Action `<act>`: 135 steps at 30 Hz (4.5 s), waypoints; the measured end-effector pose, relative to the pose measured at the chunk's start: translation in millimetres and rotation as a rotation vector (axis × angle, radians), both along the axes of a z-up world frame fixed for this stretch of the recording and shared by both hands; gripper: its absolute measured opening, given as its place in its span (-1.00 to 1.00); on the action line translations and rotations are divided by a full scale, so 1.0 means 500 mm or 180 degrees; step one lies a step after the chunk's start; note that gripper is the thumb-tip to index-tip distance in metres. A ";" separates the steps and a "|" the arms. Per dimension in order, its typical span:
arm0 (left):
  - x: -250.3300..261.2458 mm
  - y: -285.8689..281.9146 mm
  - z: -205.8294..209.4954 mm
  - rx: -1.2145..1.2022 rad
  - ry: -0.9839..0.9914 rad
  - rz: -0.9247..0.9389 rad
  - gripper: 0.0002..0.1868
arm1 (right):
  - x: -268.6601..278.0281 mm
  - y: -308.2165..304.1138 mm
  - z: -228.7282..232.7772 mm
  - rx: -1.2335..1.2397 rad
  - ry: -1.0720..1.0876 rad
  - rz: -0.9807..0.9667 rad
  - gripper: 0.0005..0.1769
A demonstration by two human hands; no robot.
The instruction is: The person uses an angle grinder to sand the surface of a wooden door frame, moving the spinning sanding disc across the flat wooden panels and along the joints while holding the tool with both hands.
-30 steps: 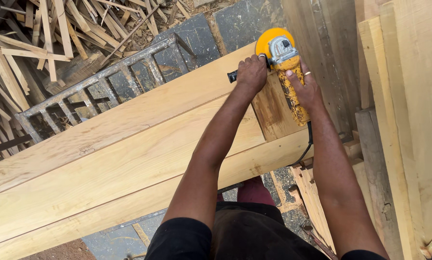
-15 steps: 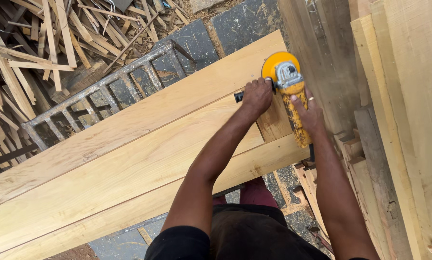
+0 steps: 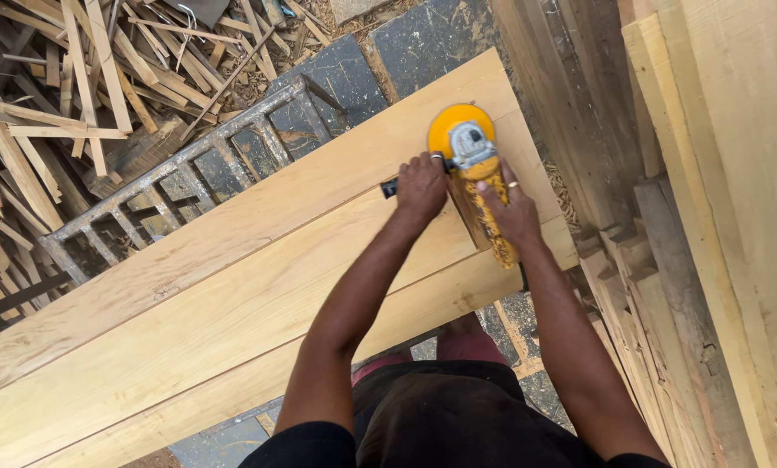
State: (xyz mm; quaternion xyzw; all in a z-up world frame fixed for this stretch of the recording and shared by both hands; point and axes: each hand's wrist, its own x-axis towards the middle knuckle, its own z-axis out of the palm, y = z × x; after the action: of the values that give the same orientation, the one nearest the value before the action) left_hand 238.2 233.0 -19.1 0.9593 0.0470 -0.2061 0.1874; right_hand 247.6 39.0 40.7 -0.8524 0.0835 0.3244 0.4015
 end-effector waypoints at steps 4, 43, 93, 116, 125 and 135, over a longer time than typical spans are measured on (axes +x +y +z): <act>0.027 0.126 -0.003 0.0306 0.0054 0.0138 -0.72 | 0.057 0.098 -0.026 0.0197 -0.0343 0.0460 -0.05; -0.307 -0.103 0.037 0.0009 0.0424 -0.0414 -0.69 | -0.301 -0.135 0.023 0.0129 -0.0082 0.0177 -0.10; -0.159 -0.221 -0.009 0.0004 -0.0185 -0.1094 -0.78 | -0.245 -0.219 0.017 0.0236 -0.0150 -0.0805 -0.08; -0.053 -0.175 -0.067 0.0125 -0.0647 -0.1113 -0.81 | -0.177 -0.181 -0.036 0.0006 -0.0059 -0.1086 -0.02; -0.003 -0.227 -0.048 0.0244 -0.0377 -0.1396 -0.59 | -0.133 -0.242 -0.026 0.0001 0.0010 -0.0970 -0.01; -0.153 -0.321 -0.007 -0.0020 -0.0161 -0.1567 -0.62 | -0.289 -0.319 0.013 -0.0004 0.0144 -0.1192 -0.04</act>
State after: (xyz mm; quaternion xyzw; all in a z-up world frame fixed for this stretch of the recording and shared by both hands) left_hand 161.8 72.3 -22.7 0.9461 -0.1934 -0.2216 0.1356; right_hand 103.3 -120.5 47.1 -0.8147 0.2499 0.2629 0.4524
